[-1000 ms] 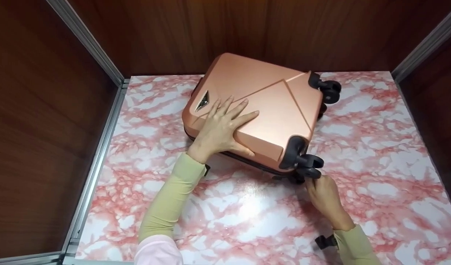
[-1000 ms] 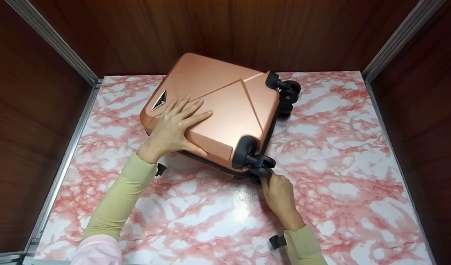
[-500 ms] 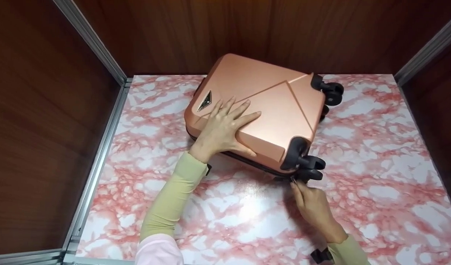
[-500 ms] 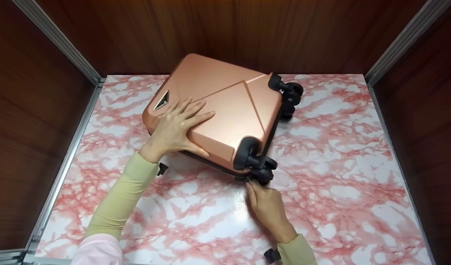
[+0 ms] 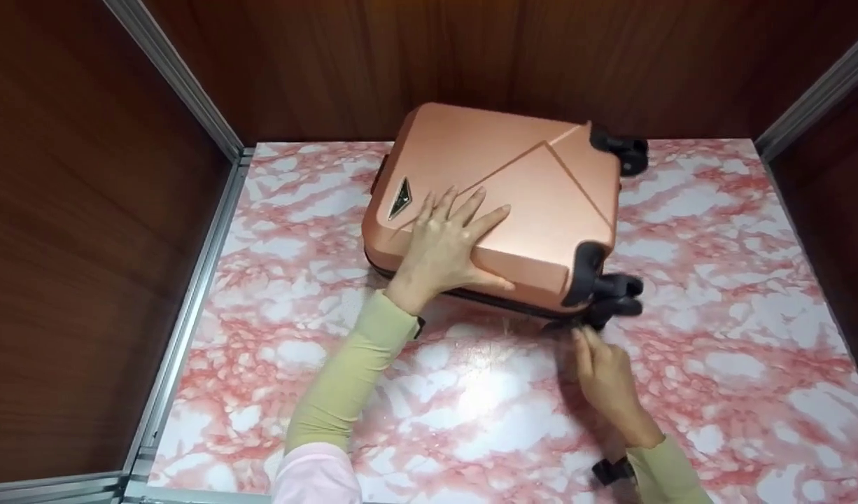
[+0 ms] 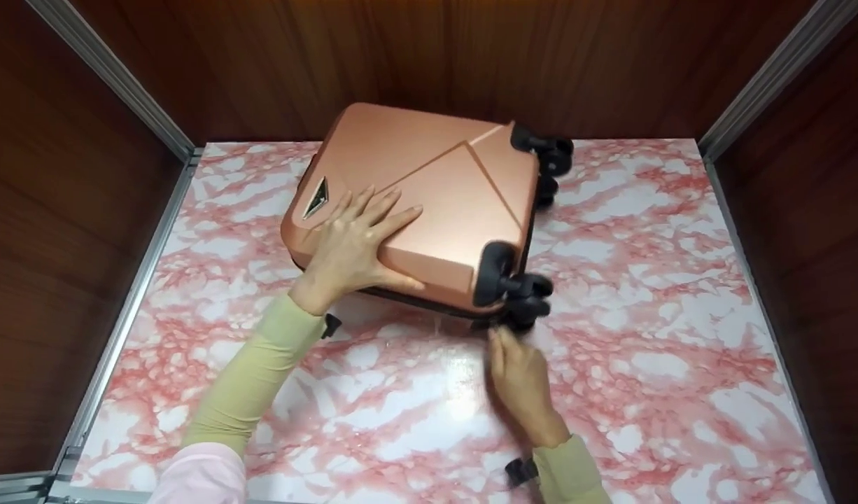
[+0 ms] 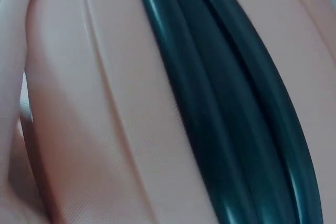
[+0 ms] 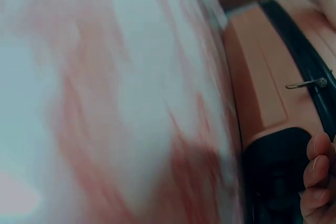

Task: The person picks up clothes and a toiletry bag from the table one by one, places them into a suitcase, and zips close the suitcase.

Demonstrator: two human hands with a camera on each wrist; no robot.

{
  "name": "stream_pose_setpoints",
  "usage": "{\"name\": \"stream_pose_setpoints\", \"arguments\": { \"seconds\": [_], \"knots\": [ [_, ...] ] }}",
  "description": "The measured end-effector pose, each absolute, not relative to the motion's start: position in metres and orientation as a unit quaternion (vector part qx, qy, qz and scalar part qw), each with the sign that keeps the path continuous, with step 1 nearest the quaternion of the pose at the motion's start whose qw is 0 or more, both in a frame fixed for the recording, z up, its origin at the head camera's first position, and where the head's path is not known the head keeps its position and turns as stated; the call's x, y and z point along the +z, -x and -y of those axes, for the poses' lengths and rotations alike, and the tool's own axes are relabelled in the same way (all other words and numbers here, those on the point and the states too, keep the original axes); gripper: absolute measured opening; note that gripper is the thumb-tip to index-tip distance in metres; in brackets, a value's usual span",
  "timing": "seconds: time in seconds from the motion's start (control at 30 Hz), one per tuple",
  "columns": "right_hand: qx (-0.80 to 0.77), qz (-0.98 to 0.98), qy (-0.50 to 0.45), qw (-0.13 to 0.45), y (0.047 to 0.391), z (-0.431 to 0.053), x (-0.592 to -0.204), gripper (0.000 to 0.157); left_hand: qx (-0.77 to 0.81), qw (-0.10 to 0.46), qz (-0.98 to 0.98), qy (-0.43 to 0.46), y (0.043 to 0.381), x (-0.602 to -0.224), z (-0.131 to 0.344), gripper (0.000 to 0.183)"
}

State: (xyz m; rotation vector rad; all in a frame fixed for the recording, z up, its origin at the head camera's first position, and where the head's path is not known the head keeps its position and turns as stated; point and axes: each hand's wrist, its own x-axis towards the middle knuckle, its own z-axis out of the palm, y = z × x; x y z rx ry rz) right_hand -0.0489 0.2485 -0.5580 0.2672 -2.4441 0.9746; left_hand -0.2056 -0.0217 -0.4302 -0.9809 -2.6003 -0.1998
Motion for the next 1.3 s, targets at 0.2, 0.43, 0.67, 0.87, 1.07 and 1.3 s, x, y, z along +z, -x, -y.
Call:
{"name": "stream_pose_setpoints", "arguments": {
  "seconds": [0.2, 0.43, 0.67, 0.87, 1.07, 1.3],
  "knots": [
    [0.346, 0.904, -0.07, 0.242, 0.071, -0.272, -0.557, 0.028, -0.041, 0.185, 0.939, 0.288, 0.201, -0.435, -0.003, 0.117],
    [0.333, 0.91, -0.066, 0.237, 0.097, -0.291, -0.555, 0.032, 0.002, 0.208, 0.945, 0.253, 0.205, -0.438, -0.021, 0.117],
    [0.328, 0.916, -0.065, 0.223, 0.115, -0.295, -0.553, 0.034, 0.004, 0.184, 0.952, 0.244, 0.22, -0.436, -0.022, 0.117],
    [0.319, 0.917, -0.058, 0.231, 0.129, -0.297, -0.55, 0.033, 0.013, 0.15, 0.96, 0.235, 0.234, -0.433, -0.028, 0.118],
    [0.301, 0.922, -0.063, 0.235, 0.14, -0.299, -0.548, 0.035, 0.033, 0.135, 0.965, 0.223, 0.245, -0.431, -0.034, 0.118],
    [0.306, 0.922, -0.056, 0.232, 0.143, -0.296, -0.548, 0.036, 0.04, 0.146, 0.963, 0.222, 0.249, -0.432, -0.034, 0.118]
  ]
}}
